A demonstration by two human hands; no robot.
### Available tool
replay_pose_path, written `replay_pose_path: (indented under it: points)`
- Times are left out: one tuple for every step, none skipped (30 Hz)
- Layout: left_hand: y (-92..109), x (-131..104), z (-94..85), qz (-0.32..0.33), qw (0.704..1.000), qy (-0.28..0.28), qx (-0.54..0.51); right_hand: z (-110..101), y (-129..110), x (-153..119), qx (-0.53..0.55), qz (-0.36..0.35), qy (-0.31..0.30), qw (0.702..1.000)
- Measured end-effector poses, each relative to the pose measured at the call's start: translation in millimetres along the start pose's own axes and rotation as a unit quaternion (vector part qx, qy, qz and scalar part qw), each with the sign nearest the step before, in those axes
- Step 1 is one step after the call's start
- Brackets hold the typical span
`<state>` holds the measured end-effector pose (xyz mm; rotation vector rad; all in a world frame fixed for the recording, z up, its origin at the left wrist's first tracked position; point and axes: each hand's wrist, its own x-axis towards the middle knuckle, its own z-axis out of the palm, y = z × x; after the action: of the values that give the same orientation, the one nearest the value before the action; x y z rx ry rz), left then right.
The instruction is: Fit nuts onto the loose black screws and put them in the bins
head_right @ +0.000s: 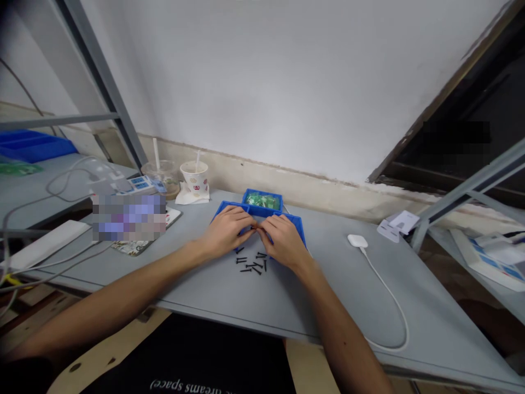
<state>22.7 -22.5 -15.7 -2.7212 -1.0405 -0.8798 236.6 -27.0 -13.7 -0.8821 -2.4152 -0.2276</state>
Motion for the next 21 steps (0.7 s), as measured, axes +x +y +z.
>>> replay_pose_path:
  points:
    - [0.3, 0.1, -0.4, 0.001, 1.0, -0.003, 0.003, -0.3, -0.4, 0.2, 0.003, -0.002, 0.003, 1.0]
    - [0.5, 0.1, -0.6, 0.001, 1.0, -0.007, 0.008, -0.6, -0.8, 0.4, 0.007, -0.004, 0.005, 1.0]
    - [0.7, 0.1, -0.6, 0.0, 1.0, -0.009, 0.012, -0.9, -1.0, 0.6, 0.01, -0.006, 0.006, 1.0]
    - [0.7, 0.1, -0.5, -0.003, 1.0, -0.009, 0.013, -1.2, -1.0, 0.8, 0.012, -0.007, 0.006, 1.0]
    - [0.8, 0.0, -0.3, -0.007, 1.0, -0.007, 0.012, -1.4, -1.0, 0.9, 0.013, -0.006, 0.007, 1.0]
    - [0.9, -0.1, -0.2, -0.011, 1.0, -0.004, 0.007, -1.4, -0.7, 0.9, 0.013, -0.004, 0.007, 1.0]
    - [1.0, -0.2, -0.1, -0.016, 1.0, 0.0, 0.001, -1.4, -0.4, 0.9, 0.013, 0.0, 0.007, 1.0]
    - [1.2, -0.4, -0.1, -0.019, 1.0, 0.006, -0.005, -1.2, -0.1, 0.8, 0.011, 0.004, 0.006, 1.0]
    - [1.5, -0.5, -0.2, -0.02, 1.0, 0.011, -0.01, -0.8, 0.2, 0.6, 0.011, 0.007, 0.004, 1.0]
    - [1.8, -0.6, -0.4, -0.02, 1.0, 0.015, -0.012, -0.3, 0.6, 0.3, 0.01, 0.009, 0.001, 1.0]
    - [2.1, -0.7, -0.5, -0.019, 1.0, 0.018, -0.015, 0.3, 0.9, 0.0, 0.011, 0.01, -0.002, 1.0]
    - [2.3, -0.8, -0.5, -0.018, 1.0, 0.02, -0.017, 0.9, 1.2, -0.3, 0.011, 0.01, -0.006, 1.0]
    - [2.3, -0.8, -0.5, -0.017, 0.999, 0.022, -0.019, 1.5, 1.4, -0.6, 0.011, 0.01, -0.01, 1.0]
    - [2.3, -0.8, -0.3, -0.015, 0.999, 0.024, -0.022, 2.0, 1.8, -0.9, 0.011, 0.009, -0.013, 1.0]
    - [2.0, -0.8, -0.2, -0.014, 0.999, 0.025, -0.024, 2.6, 2.1, -1.2, 0.01, 0.008, -0.014, 1.0]
    - [1.7, -0.8, 0.0, -0.013, 0.999, 0.027, -0.025, 3.1, 2.6, -1.3, 0.009, 0.009, -0.015, 1.0]
    - [1.2, -0.8, 0.1, -0.01, 0.999, 0.031, -0.026, 3.6, 3.2, -1.4, 0.007, 0.009, -0.015, 1.0]
    - [0.8, -0.8, 0.1, -0.008, 0.999, 0.034, -0.027, 4.0, 3.7, -1.5, 0.006, 0.01, -0.013, 1.0]
    - [0.3, -0.8, 0.0, -0.004, 0.999, 0.035, -0.029, 4.3, 4.3, -1.5, 0.005, 0.009, -0.012, 1.0]
    - [0.0, -0.7, -0.2, 0.0, 0.999, 0.035, -0.03, 4.5, 4.9, -1.4, 0.005, 0.008, -0.011, 1.0]
    - [-0.2, -0.6, -0.6, 0.002, 0.999, 0.035, -0.031, 4.6, 5.3, -1.2, 0.004, 0.007, -0.01, 1.0]
